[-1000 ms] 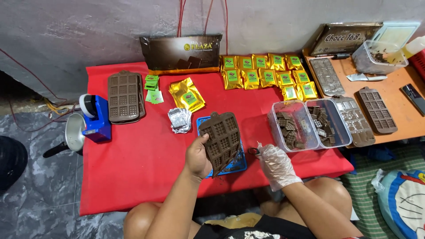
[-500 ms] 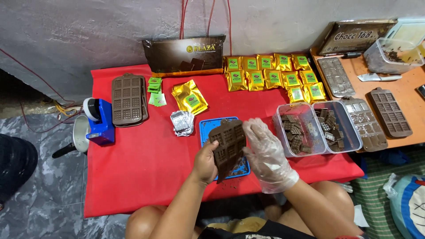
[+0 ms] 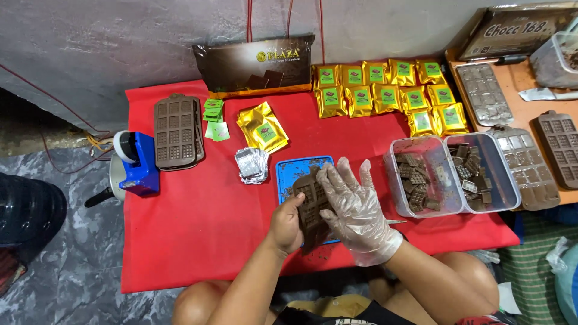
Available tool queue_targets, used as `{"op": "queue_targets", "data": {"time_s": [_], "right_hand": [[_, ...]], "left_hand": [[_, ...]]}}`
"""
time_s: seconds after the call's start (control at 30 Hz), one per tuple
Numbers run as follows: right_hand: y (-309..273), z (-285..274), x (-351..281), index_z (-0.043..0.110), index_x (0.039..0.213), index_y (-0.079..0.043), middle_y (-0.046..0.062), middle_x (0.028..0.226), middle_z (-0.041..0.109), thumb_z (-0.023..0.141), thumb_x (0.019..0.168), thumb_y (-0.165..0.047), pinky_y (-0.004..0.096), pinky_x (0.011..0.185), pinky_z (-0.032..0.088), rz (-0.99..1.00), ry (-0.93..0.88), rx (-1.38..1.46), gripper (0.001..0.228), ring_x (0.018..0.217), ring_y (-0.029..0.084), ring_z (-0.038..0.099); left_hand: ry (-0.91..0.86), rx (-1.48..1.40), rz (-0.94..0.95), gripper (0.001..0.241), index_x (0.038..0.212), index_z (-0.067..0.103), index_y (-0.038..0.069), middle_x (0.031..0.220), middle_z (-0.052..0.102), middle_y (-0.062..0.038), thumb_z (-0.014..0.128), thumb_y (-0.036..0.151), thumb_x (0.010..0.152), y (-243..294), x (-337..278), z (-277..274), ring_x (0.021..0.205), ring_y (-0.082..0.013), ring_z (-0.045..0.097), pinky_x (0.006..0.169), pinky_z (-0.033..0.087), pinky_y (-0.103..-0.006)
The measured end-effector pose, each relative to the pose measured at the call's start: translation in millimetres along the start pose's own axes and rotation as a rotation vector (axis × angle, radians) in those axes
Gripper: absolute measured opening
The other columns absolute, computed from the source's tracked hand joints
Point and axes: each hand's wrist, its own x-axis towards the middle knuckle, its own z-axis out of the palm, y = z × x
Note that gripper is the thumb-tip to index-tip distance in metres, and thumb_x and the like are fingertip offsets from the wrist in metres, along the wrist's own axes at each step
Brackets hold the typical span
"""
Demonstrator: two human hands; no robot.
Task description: Breaking a large chocolate bar into smaller individual segments using hands and a small spatula.
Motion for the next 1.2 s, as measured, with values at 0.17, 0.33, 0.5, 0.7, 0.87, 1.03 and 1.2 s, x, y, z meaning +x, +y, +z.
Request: {"op": "queue_targets", "data": {"time_s": [0.17, 0.33, 0.5, 0.7, 0.87, 1.03, 1.2], "right_hand": [[-11, 3, 10, 0.028, 0.163, -0.023, -0.001, 0.172, 0.020, 0.024, 0.108, -0.053, 0.059, 0.127, -0.005, -0.028, -0.047, 0.108, 0.063, 0.159, 0.024, 0.013], [6, -2, 10, 0.033, 0.161, -0.025, 0.004, 0.172, 0.021, 0.022, 0.107, -0.060, 0.061, 0.125, -0.005, 0.072, -0.058, 0.017, 0.065, 0.159, 0.028, 0.013], [6, 0, 15, 0.069, 0.132, -0.032, -0.006, 0.108, 0.074, 0.095, 0.035, -0.072, 0.037, 0.094, 0.057, 0.656, 0.005, 0.472, 0.108, 0.106, 0.019, 0.073], [-6, 2, 25, 0.084, 0.087, -0.010, 0.010, 0.078, 0.081, 0.099, 0.063, -0.011, 0.032, 0.063, 0.064, 1.026, 0.076, 0.896, 0.029, 0.072, 0.019, 0.078], [9, 4, 18, 0.081, 0.097, -0.005, 0.012, 0.081, 0.079, 0.084, 0.083, -0.007, 0.034, 0.069, 0.063, 1.055, 0.170, 0.878, 0.014, 0.074, 0.014, 0.071], [-6, -29, 34, 0.081, 0.108, -0.015, 0.008, 0.093, 0.080, 0.074, 0.095, -0.024, 0.039, 0.082, 0.062, 1.028, 0.003, 0.640, 0.018, 0.090, 0.021, 0.078], [1, -36, 41, 0.073, 0.125, -0.025, 0.006, 0.099, 0.080, 0.098, 0.053, -0.040, 0.050, 0.087, 0.058, 0.837, -0.154, 0.432, 0.077, 0.097, 0.033, 0.074]], "left_hand": [[0.004, 0.099, 0.028, 0.031, 0.112, 0.071, 0.003, 0.100, 0.074, -0.022, 0.057, 0.027, 0.097, -2, 11, -9, 0.088, -0.0351, 0.073, 0.078, 0.061, -0.0514], [0.039, 0.013, 0.018, 0.032, 0.114, 0.069, -0.001, 0.100, 0.073, -0.026, 0.058, 0.024, 0.096, -9, 0, -3, 0.092, -0.0392, 0.073, 0.082, 0.060, -0.0563], [-0.162, 0.198, 0.153, 0.028, 0.114, 0.069, -0.005, 0.104, 0.071, -0.026, 0.056, 0.011, 0.096, -15, -22, 5, 0.099, -0.0335, 0.068, 0.095, 0.056, -0.0523], [-0.463, 0.392, 0.315, 0.030, 0.130, 0.061, 0.001, 0.122, 0.068, -0.018, 0.050, 0.013, 0.105, -18, 12, -26, 0.116, -0.0261, 0.060, 0.108, 0.046, -0.0494], [-0.236, 0.695, 0.359, 0.020, 0.114, 0.071, 0.004, 0.094, 0.074, -0.010, 0.064, 0.007, 0.095, -14, 22, -39, 0.090, -0.0154, 0.066, 0.085, 0.057, -0.0354], [-0.126, 0.856, 0.434, 0.024, 0.115, 0.074, 0.002, 0.090, 0.077, -0.012, 0.057, 0.002, 0.098, 4, 3, -8, 0.085, -0.0179, 0.069, 0.082, 0.059, -0.0375], [-0.160, 1.038, 0.499, 0.024, 0.108, 0.077, 0.002, 0.095, 0.077, -0.017, 0.057, 0.000, 0.095, -3, 5, -16, 0.095, -0.0216, 0.071, 0.088, 0.056, -0.0416]]}}
